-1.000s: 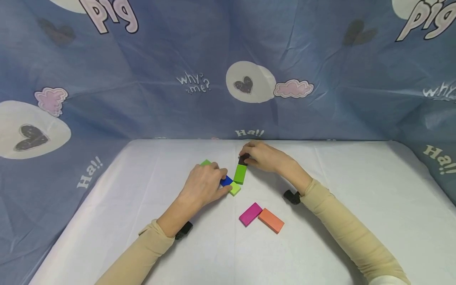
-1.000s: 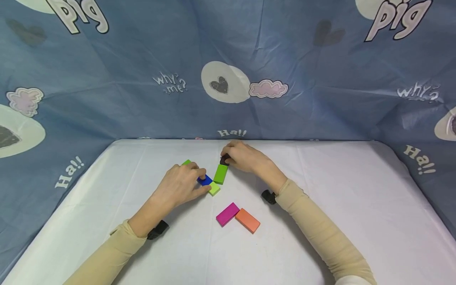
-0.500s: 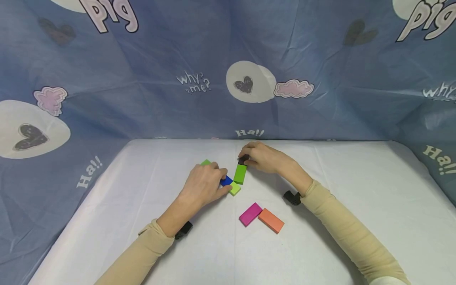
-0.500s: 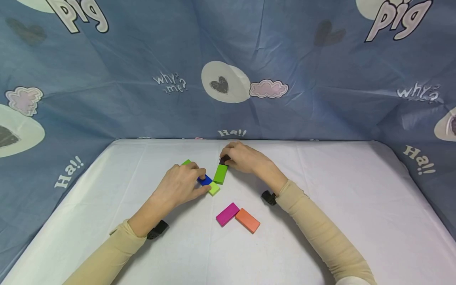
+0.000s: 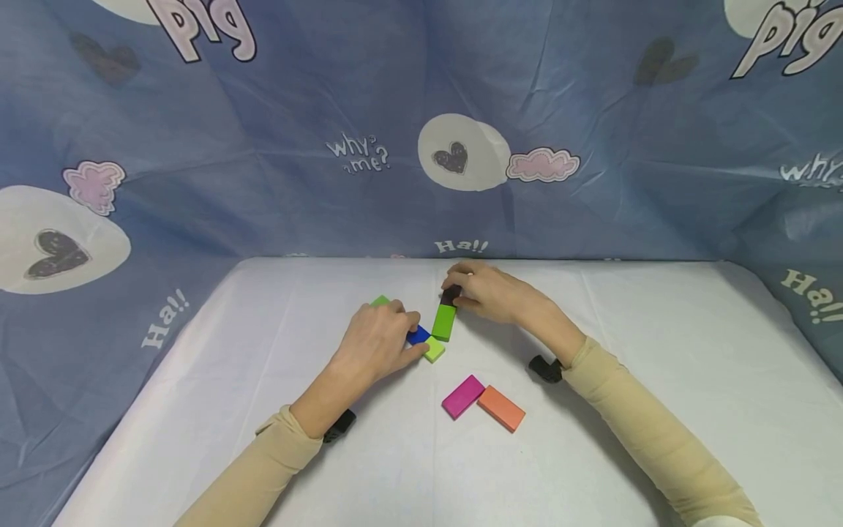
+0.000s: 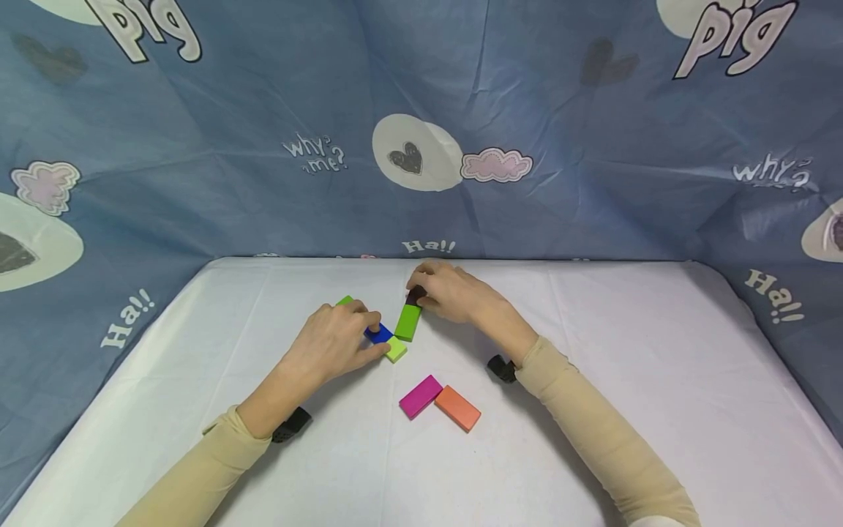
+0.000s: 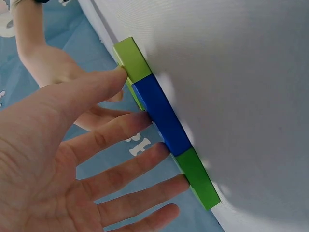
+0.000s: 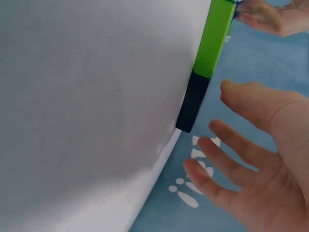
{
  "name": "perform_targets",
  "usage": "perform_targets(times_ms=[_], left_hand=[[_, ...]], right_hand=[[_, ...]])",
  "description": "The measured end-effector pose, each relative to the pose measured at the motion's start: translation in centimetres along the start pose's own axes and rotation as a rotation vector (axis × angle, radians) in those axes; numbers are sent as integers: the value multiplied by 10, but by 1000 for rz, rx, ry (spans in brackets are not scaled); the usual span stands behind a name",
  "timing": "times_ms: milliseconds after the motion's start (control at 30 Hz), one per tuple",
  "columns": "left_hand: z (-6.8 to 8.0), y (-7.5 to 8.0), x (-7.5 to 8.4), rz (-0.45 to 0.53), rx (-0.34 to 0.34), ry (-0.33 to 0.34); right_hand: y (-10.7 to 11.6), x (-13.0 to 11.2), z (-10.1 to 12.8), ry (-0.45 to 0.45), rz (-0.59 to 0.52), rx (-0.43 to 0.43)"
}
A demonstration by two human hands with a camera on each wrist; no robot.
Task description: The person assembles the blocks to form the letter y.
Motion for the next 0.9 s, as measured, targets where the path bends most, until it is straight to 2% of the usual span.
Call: perform_targets(times_ms=[467,900], left_hand=[[-2,0,0,-4,-43,3],[0,-2,1,-4,-25,0]], right_hand=[[-3,-38,31,50,112,-55],[-19,-80,68,89,179,-140]])
Point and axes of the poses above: each hand's wrist, its own z-axis away from the middle knuckle, its own y-axis out of the back of the hand, x = y × z, the point moved 5 cm from there along -z, towards the middle knuckle, and after that the axes turned 14 degrees about -z, right-handed, at the moved point
